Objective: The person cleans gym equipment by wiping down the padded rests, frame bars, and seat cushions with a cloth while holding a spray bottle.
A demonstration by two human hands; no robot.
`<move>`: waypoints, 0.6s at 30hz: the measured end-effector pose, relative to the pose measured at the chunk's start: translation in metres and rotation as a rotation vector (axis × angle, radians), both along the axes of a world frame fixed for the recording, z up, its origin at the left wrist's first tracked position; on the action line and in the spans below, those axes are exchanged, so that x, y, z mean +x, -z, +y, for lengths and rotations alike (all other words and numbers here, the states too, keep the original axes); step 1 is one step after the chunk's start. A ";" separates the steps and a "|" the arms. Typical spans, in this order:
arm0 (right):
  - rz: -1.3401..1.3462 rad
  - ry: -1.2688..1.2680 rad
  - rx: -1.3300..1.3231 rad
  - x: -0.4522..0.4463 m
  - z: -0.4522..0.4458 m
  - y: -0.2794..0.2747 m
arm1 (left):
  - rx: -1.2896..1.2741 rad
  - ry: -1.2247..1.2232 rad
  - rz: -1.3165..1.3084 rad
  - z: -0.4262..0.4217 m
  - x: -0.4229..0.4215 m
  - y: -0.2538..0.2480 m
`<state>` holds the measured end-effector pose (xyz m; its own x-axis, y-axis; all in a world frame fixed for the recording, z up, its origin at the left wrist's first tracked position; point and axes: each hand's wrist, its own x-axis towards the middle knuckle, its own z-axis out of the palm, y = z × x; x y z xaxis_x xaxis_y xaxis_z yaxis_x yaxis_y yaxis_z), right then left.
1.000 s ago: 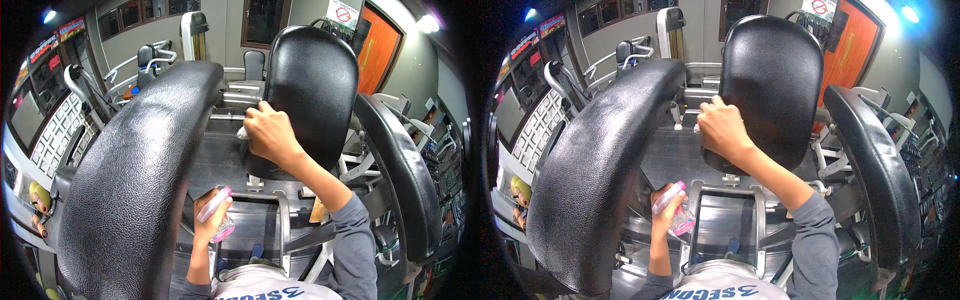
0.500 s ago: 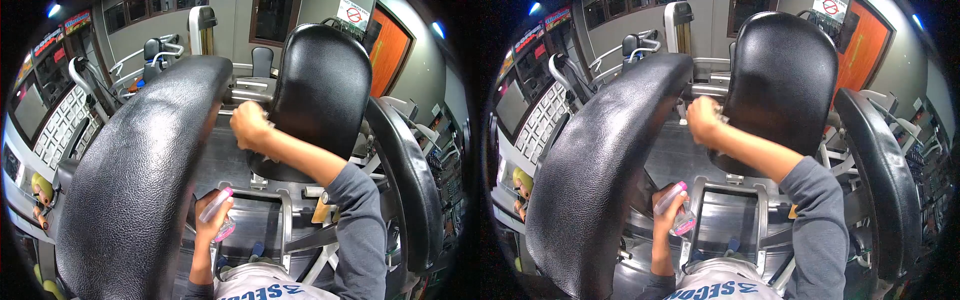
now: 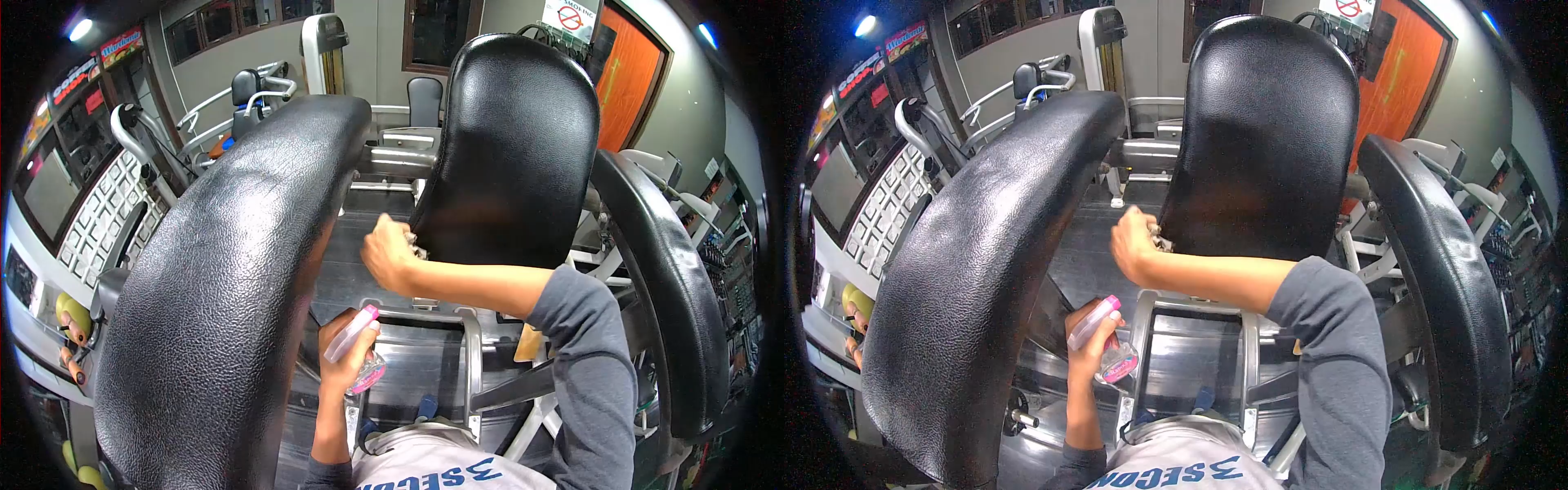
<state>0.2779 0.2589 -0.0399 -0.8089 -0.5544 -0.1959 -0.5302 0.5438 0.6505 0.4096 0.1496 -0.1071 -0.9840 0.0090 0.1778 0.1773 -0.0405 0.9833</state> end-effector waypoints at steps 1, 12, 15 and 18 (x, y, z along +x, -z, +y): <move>0.137 0.047 -0.018 0.005 0.002 -0.008 | 0.008 -0.007 -0.015 0.001 0.001 0.000; 0.380 -0.336 -0.278 0.037 0.071 0.038 | 0.069 -0.028 0.003 0.012 -0.007 -0.001; 0.299 -0.388 -0.287 0.045 0.086 0.046 | 0.072 -0.002 0.028 0.015 -0.007 0.000; 0.182 -0.430 -0.306 0.045 0.113 0.067 | 0.079 0.011 0.025 0.013 -0.004 0.002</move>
